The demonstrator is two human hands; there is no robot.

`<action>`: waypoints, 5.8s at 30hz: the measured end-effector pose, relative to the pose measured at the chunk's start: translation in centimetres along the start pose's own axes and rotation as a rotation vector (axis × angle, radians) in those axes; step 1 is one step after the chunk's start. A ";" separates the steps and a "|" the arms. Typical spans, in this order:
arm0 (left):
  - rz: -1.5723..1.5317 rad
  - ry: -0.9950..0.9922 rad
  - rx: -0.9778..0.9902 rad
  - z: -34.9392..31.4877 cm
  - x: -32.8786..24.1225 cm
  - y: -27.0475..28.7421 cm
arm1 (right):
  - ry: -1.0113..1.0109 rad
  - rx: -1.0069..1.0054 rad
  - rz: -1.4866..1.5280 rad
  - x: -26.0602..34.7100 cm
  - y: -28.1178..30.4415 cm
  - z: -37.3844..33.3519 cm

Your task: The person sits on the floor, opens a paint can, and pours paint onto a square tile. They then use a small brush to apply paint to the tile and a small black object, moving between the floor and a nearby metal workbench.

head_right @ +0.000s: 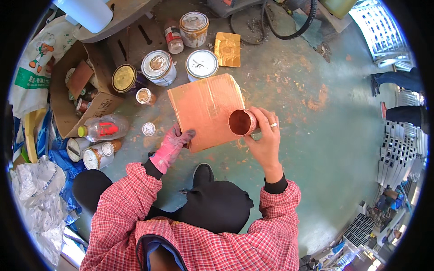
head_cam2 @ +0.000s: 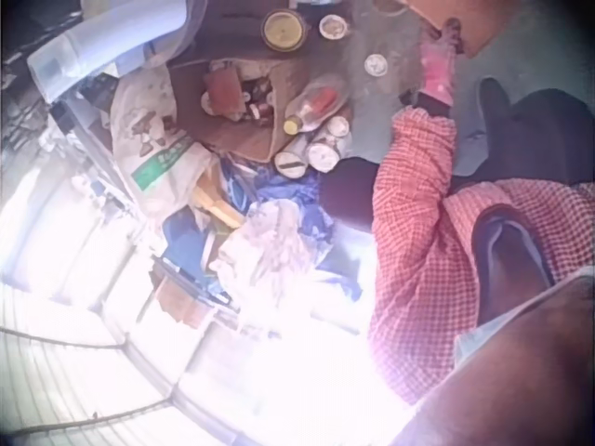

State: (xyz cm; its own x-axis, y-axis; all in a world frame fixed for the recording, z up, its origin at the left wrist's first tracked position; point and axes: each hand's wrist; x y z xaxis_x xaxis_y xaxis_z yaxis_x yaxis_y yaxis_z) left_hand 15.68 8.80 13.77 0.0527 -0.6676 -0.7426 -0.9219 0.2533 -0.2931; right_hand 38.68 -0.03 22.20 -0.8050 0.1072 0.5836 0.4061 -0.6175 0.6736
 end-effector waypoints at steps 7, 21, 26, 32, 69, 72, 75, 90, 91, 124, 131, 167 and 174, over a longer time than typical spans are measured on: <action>0.157 0.066 0.054 -0.2 -0.8 -1.2 | 0.091 -0.010 -0.117 0.9 0.4 0.9; 0.121 0.105 0.127 1.0 0.2 -1.7 | 0.272 -0.032 -0.308 0.8 -0.1 1.8; 0.065 0.128 0.110 1.0 0.3 -2.0 | 0.282 -0.020 -0.309 0.4 -0.2 1.7; 0.083 0.138 0.118 1.2 0.2 -2.1 | 0.309 -0.018 -0.335 0.1 -0.2 1.7; 0.137 0.099 0.130 1.4 -0.7 -1.6 | 0.191 -0.031 -0.266 -0.2 -0.2 2.2; 0.127 0.088 0.092 1.3 -0.9 -1.7 | 0.014 -0.019 -0.104 -0.9 -0.6 1.9; 0.132 0.102 0.064 1.1 -1.5 -1.6 | -0.048 0.003 -0.045 -1.7 -0.8 1.9; 0.099 0.102 0.056 2.8 -0.7 3.5 | -0.067 0.039 -0.038 -8.4 -2.4 1.7; 0.097 0.108 0.034 2.9 -0.4 3.7 | -0.154 0.034 0.016 -8.9 -2.8 1.7; 0.810 0.328 0.200 16.0 4.2 -0.1 | -0.472 -0.051 0.056 -23.7 -10.8 -8.1; 0.867 0.115 0.284 15.4 3.4 0.4 | -0.208 0.291 -0.159 -19.2 -10.2 -7.5; 0.522 -0.011 -0.406 -17.5 -17.1 10.7 | 0.179 0.610 -0.051 16.7 -0.1 0.5; 0.658 -0.030 -0.653 -32.5 -21.7 11.4 | 0.159 0.959 -0.283 20.8 2.2 -1.9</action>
State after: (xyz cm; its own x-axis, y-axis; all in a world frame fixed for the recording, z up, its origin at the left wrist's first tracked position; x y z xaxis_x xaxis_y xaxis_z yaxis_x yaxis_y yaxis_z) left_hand -8.47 3.44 46.05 -0.5564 -0.5087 -0.6570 -0.8026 0.1246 0.5833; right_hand 21.98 -0.61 34.96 -0.9453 0.0048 0.3260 0.3116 0.3084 0.8988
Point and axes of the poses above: each hand's wrist, its own z-axis towards the middle knuckle, its own y-axis out of the back of the hand, x = y × z, and after that the axes turned 12 degrees about -x, right-handed
